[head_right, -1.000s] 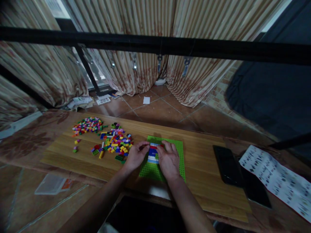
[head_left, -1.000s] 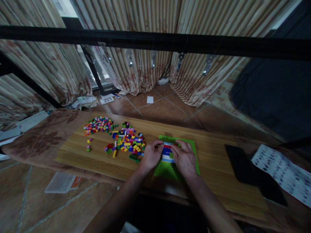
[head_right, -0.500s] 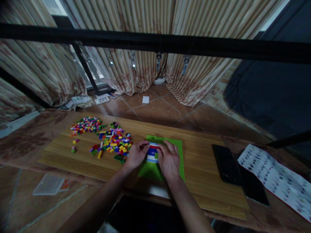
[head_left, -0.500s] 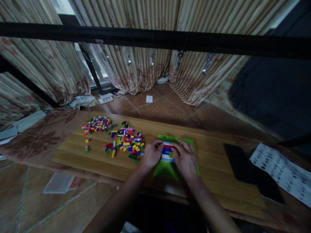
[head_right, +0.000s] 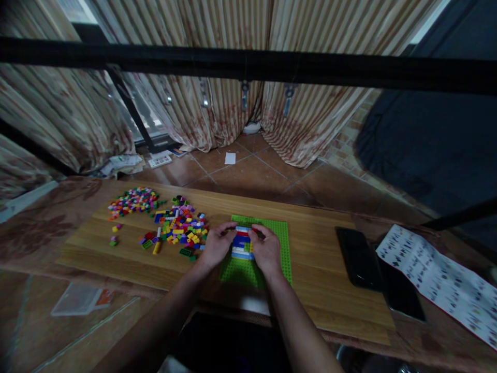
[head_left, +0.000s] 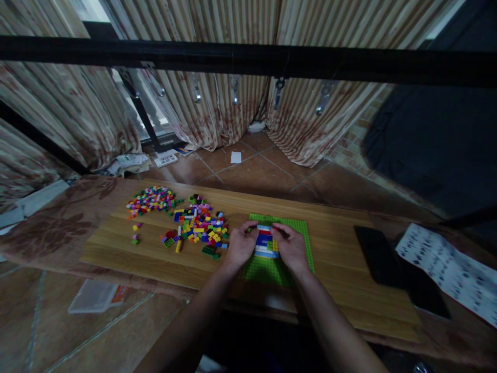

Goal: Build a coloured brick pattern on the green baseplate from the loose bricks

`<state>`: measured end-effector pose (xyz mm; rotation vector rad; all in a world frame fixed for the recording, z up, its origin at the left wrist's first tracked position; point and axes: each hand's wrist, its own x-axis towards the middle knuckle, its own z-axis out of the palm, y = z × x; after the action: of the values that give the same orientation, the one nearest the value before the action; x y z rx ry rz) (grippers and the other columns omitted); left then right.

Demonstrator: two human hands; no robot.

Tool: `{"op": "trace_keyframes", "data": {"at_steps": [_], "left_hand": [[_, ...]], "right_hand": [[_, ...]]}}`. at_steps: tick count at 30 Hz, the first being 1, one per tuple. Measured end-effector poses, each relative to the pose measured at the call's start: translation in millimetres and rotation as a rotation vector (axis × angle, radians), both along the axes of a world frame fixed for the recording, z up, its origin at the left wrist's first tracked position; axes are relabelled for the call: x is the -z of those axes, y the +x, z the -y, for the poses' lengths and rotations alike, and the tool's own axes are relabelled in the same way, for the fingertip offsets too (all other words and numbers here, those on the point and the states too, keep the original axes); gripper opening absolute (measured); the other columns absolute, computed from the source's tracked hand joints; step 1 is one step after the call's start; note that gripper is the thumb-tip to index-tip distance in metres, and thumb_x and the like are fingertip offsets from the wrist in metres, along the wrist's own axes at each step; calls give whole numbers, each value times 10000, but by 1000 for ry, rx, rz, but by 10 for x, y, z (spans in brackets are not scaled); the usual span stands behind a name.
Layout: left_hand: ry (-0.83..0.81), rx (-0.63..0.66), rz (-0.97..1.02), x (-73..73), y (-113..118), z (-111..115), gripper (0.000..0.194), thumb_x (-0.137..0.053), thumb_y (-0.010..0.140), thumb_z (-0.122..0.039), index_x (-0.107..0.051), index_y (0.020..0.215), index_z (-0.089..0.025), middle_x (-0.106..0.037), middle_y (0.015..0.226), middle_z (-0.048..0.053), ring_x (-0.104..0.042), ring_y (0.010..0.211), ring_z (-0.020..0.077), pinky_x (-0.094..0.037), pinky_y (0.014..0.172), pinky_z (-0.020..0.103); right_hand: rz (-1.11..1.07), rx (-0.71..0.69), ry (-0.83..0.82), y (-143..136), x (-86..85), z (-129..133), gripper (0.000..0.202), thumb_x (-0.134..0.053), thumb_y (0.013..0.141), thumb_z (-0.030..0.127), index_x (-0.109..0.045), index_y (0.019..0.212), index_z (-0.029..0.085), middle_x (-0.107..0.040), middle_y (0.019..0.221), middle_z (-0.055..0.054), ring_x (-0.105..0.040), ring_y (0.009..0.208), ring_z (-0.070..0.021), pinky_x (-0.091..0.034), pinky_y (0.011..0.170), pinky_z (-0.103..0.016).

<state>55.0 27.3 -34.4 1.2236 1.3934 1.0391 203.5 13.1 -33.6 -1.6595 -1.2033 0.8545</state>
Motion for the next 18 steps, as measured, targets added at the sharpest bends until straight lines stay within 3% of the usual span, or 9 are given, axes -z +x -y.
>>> {"op": "trace_keyframes", "data": {"at_steps": [5, 11, 18], "left_hand": [[-38, 3, 65, -1, 15, -5, 273, -561, 782, -198, -708, 1007, -149, -684, 677, 5, -573, 530, 101, -461, 523, 194], [-58, -11, 3, 21, 33, -27, 275, -549, 772, -195, -708, 992, -147, -618, 568, -25, -504, 449, 83, -395, 449, 173], [9, 7, -43, 19, 11, -53, 257, -558, 771, -178, -713, 974, -144, -684, 666, 2, -576, 528, 104, -463, 518, 192]], "right_hand": [[-60, 30, 32, -21, 94, -22, 379, -635, 714, 466, -728, 944, 180, -721, 881, -71, -620, 704, -191, -489, 682, -331], [-15, 21, 53, -22, 97, -35, 362, -632, 720, 463, -731, 931, 187, -707, 863, -69, -612, 728, -195, -480, 716, -341], [-147, -7, 43, -7, 88, -26, 410, -672, 675, 502, -728, 938, 192, -722, 877, -59, -632, 744, -195, -496, 710, -331]]}}
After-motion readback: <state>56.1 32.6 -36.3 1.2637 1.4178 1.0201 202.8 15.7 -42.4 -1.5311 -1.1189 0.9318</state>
